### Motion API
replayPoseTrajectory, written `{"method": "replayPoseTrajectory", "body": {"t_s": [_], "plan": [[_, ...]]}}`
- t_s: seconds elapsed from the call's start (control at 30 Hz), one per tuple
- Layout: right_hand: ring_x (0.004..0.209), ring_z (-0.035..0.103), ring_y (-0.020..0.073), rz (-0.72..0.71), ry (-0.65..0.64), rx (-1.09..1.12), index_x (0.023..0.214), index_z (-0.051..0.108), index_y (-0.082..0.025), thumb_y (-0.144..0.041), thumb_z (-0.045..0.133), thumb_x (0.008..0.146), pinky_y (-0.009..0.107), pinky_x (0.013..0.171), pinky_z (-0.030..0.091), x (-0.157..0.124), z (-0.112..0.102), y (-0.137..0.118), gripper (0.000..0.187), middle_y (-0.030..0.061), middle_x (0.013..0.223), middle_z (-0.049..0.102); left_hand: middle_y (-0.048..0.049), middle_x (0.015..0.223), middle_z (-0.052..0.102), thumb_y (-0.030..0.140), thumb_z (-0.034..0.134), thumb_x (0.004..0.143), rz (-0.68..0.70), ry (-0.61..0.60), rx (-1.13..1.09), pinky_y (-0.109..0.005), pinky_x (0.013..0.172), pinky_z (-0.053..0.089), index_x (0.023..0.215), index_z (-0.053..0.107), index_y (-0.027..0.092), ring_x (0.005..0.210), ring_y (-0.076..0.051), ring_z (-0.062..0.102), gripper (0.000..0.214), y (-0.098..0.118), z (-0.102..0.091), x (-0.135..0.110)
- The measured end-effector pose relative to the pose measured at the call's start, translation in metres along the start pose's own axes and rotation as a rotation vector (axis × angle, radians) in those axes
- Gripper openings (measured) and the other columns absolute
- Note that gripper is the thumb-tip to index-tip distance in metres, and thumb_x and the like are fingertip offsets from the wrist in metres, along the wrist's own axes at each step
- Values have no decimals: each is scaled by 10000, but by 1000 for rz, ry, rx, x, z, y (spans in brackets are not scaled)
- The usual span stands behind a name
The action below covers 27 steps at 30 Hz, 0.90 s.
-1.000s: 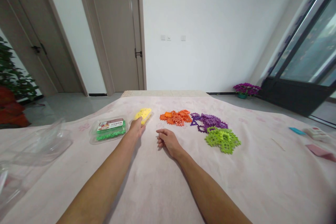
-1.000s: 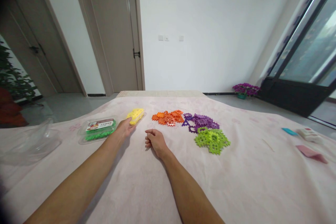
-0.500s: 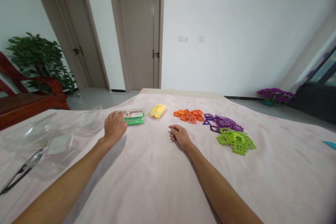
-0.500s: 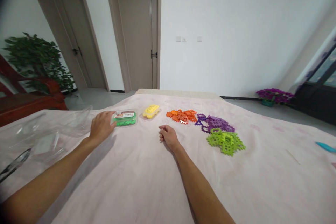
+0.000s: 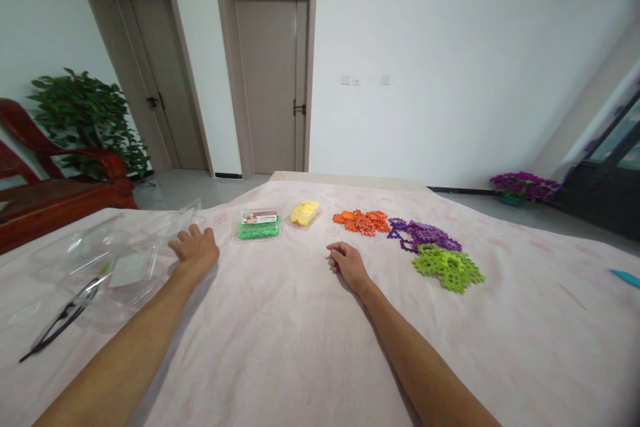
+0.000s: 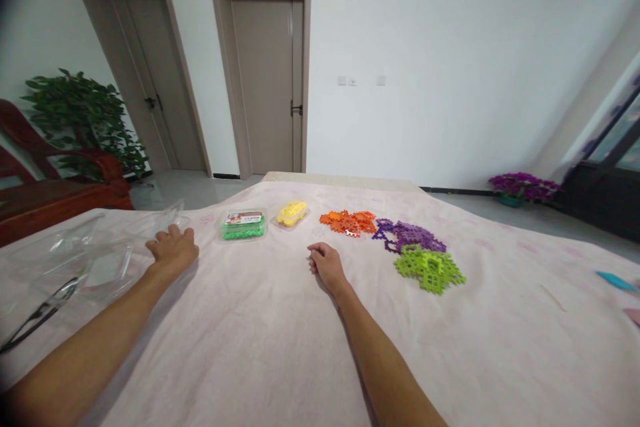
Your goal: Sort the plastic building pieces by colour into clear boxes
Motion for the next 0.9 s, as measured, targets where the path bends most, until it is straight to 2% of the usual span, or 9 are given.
{"method": "replayPoseTrajectory", "body": {"t_s": [0.1,0.2,0.37,0.5,0.6,0.73,0.9], "plan": [[472,481,90,-7,5,-22,930,650,-141,-314,584,717,210,446,402,2,-1,3,282,-35,596,572,-297,1251,562,206,566,761,-17,-39,36,-741,958,218,1055,692,112,1205,-524,462,334,-4,6,8],[464,477,90,-9,6,-43,935,655,-140,-308,573,709,211,439,401,4,-2,5,293,-39,588,567,-292,1247,567,174,532,767,23,-81,60,-758,976,173,1069,695,88,1186,-522,482,354,-6,10,14],[449,469,87,-7,2,-48,927,659,-138,-299,562,700,207,429,385,4,-2,5,295,-40,577,566,-258,1275,572,178,476,825,156,-119,97,-693,986,223,1084,701,103,1167,-473,519,352,-6,10,20],[442,463,85,-9,8,-47,917,658,-142,-292,552,694,205,423,376,4,-2,4,289,-43,571,565,-240,1148,642,225,541,792,170,-165,78,-601,923,328,1021,725,123,1091,-445,568,311,-9,5,25],[433,460,85,-10,1,-48,913,659,-142,-287,544,689,205,420,373,4,-1,4,291,-48,560,558,-246,1147,648,204,521,794,156,-145,91,-586,920,328,1042,724,104,1126,-464,540,335,-7,1,24],[441,466,87,-3,5,-46,907,657,-142,-296,552,683,203,417,375,4,-1,3,292,-43,565,566,-230,1143,660,172,470,818,186,-109,107,-530,921,341,1085,728,120,1132,-427,545,375,10,-5,12],[429,457,86,-1,-2,-40,905,652,-145,-302,560,693,204,417,378,5,-1,4,280,-47,545,557,-209,1101,686,157,408,861,285,-77,107,-468,878,354,1113,734,163,1071,-372,573,411,48,-18,-17]]}}
Point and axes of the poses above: each hand's wrist, its own x-axis towards the middle knuckle, its own z-axis out of the palm, y = z × x, the point moved 4 cm from there along x, towards the middle knuckle
